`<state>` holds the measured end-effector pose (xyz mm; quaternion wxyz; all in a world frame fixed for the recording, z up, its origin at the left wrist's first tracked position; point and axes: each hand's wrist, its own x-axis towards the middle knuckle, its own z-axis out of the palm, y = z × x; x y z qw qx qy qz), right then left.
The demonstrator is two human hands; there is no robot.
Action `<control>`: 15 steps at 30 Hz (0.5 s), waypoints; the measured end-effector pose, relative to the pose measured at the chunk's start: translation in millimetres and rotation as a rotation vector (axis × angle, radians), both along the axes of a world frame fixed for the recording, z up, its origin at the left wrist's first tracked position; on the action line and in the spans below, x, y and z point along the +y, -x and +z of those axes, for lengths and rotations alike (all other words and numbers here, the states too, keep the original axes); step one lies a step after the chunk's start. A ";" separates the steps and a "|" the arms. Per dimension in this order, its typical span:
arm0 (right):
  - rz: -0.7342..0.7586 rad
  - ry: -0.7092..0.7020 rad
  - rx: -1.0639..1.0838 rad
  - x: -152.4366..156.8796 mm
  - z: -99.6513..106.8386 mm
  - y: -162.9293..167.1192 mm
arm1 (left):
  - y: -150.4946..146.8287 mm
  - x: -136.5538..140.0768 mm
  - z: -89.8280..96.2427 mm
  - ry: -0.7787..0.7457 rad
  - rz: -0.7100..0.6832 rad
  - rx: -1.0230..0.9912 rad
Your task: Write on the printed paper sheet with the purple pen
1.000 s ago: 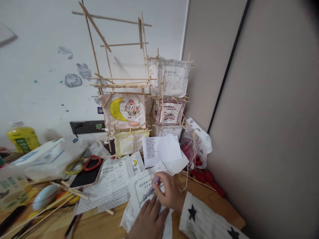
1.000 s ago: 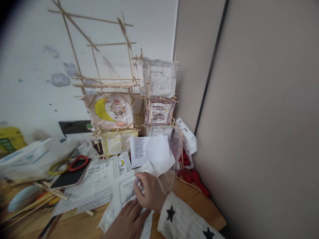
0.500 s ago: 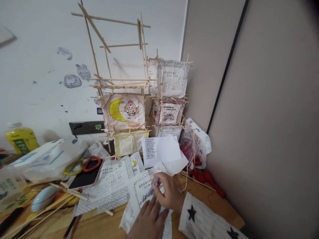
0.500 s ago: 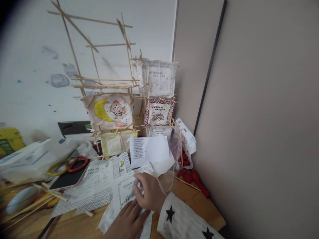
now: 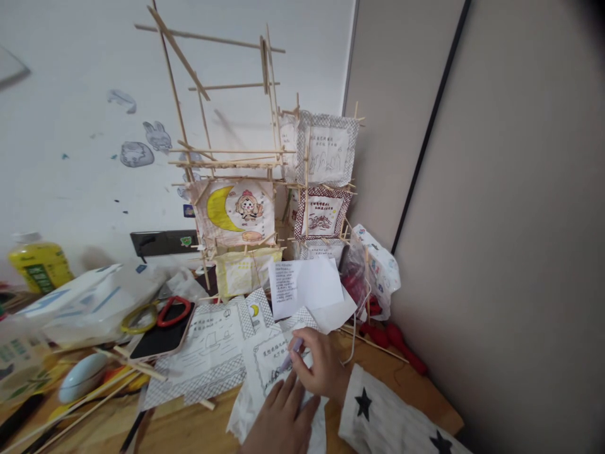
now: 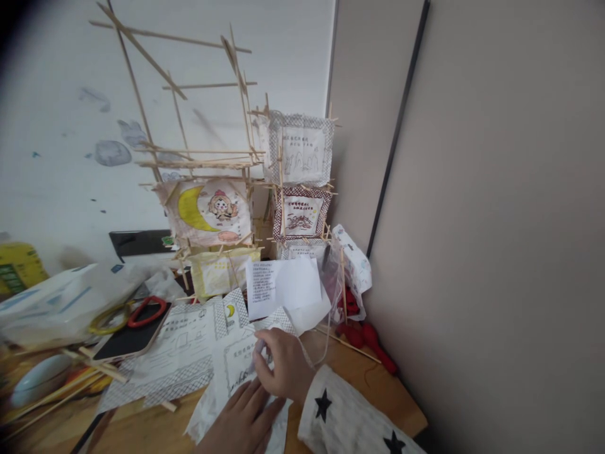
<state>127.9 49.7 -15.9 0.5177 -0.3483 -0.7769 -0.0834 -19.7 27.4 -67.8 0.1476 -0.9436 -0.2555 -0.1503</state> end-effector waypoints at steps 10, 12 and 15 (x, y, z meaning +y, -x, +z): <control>0.007 0.004 -0.006 0.7 -0.7 -0.2 | 0.9 -0.2 0.7 0.020 -0.004 0.023; 0.010 0.010 -0.010 0.5 -0.4 0.1 | 1.8 0.3 -0.1 0.011 -0.016 0.018; 0.010 0.019 -0.010 0.7 -0.9 -0.2 | 2.8 1.6 -1.9 -0.015 -0.021 0.010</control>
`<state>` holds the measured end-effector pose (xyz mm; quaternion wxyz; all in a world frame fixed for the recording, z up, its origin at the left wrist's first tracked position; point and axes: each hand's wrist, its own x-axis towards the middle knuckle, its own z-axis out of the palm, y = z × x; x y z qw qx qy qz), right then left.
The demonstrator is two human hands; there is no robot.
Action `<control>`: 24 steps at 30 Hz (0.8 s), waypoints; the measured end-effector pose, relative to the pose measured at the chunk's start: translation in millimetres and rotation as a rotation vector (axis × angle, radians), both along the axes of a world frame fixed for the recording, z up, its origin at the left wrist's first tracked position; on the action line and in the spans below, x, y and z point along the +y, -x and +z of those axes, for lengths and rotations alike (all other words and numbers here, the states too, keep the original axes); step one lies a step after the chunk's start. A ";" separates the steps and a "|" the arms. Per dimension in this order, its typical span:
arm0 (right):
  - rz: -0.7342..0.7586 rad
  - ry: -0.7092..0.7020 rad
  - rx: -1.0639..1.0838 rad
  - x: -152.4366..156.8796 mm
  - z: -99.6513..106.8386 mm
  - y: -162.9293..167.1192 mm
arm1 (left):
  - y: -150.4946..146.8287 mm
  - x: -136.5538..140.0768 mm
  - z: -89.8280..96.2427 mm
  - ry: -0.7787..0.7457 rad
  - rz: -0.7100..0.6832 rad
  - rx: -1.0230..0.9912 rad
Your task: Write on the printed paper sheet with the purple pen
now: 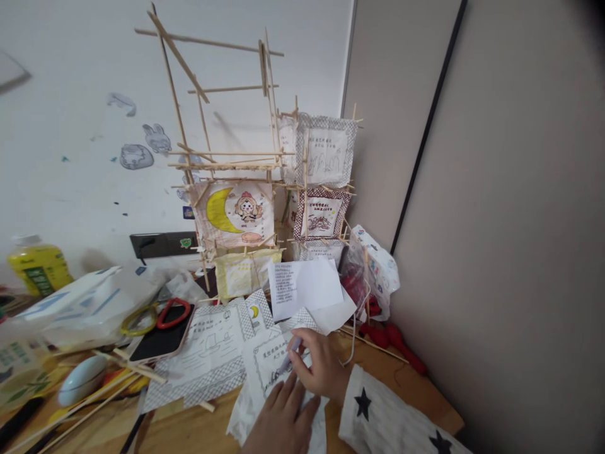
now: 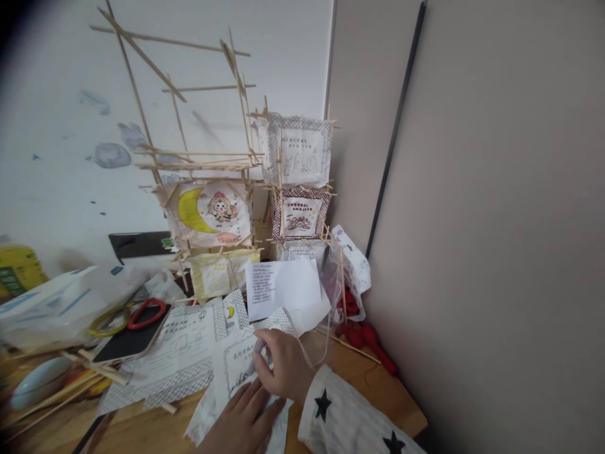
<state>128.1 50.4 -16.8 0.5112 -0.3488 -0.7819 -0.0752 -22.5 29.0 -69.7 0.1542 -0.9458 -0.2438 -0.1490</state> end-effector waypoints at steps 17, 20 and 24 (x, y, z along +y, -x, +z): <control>0.005 0.039 -0.188 9.0 0.9 -0.5 | 5.5 8.3 -7.4 -0.113 -0.048 0.007; -0.012 0.081 -0.332 12.5 -2.5 1.3 | 5.3 11.2 -10.3 -0.105 -0.057 0.007; -0.079 0.162 -0.439 15.9 -6.2 4.0 | 6.3 11.9 -11.9 -0.126 -0.056 0.039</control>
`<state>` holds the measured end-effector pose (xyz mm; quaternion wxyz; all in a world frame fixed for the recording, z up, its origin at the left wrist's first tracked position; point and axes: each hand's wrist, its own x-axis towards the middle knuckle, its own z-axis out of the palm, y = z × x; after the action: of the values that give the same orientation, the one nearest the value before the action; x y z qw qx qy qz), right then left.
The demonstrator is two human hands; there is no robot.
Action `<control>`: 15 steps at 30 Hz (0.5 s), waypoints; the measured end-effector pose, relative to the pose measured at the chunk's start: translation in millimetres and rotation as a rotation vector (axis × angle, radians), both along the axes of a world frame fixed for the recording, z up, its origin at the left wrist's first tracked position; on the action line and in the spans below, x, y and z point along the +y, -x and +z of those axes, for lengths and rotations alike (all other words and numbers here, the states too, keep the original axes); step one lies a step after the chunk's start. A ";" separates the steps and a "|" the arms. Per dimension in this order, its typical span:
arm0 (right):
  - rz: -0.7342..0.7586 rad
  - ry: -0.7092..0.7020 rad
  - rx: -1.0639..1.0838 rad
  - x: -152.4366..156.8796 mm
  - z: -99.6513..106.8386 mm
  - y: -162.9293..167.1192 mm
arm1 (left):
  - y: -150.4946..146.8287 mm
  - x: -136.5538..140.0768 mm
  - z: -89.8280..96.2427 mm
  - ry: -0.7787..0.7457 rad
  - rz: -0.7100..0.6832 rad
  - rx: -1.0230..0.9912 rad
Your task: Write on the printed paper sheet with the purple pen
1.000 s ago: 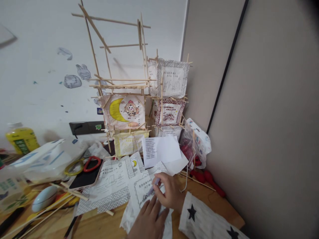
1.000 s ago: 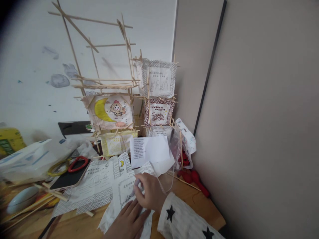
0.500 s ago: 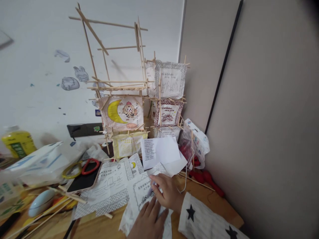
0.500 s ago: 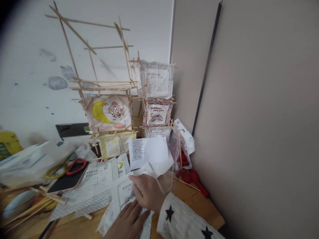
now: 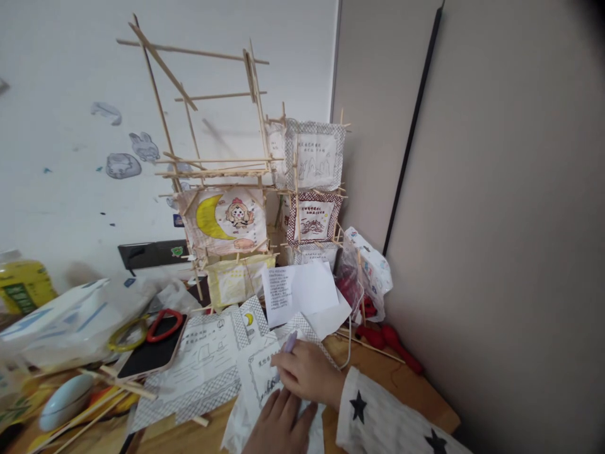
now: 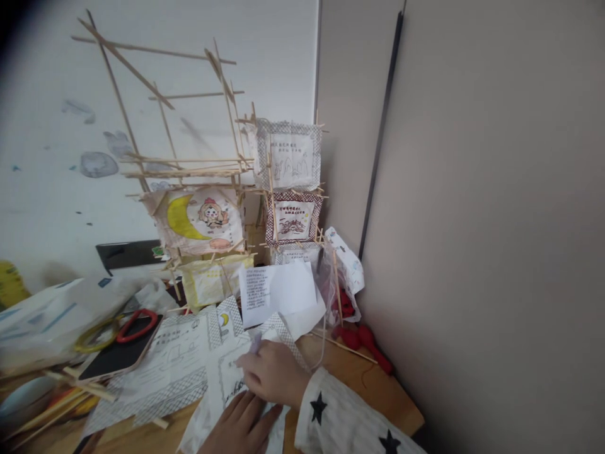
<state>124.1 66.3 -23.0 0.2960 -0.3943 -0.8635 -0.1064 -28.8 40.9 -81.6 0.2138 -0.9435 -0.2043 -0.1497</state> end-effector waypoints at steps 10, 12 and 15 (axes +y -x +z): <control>-0.070 0.056 -0.081 2.9 -8.3 2.9 | 1.4 5.3 -5.7 -0.091 -0.024 -0.006; -0.058 0.075 -0.099 3.3 -8.1 2.9 | 2.0 8.7 -10.2 -0.134 -0.057 -0.021; -0.079 0.129 -0.115 3.9 -7.9 3.4 | 2.6 14.4 -15.8 -0.206 -0.072 -0.078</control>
<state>120.7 70.2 -30.9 0.2155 -0.4396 -0.8679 -0.0844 -31.4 55.2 -97.5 0.2961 -0.9166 -0.1621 -0.2141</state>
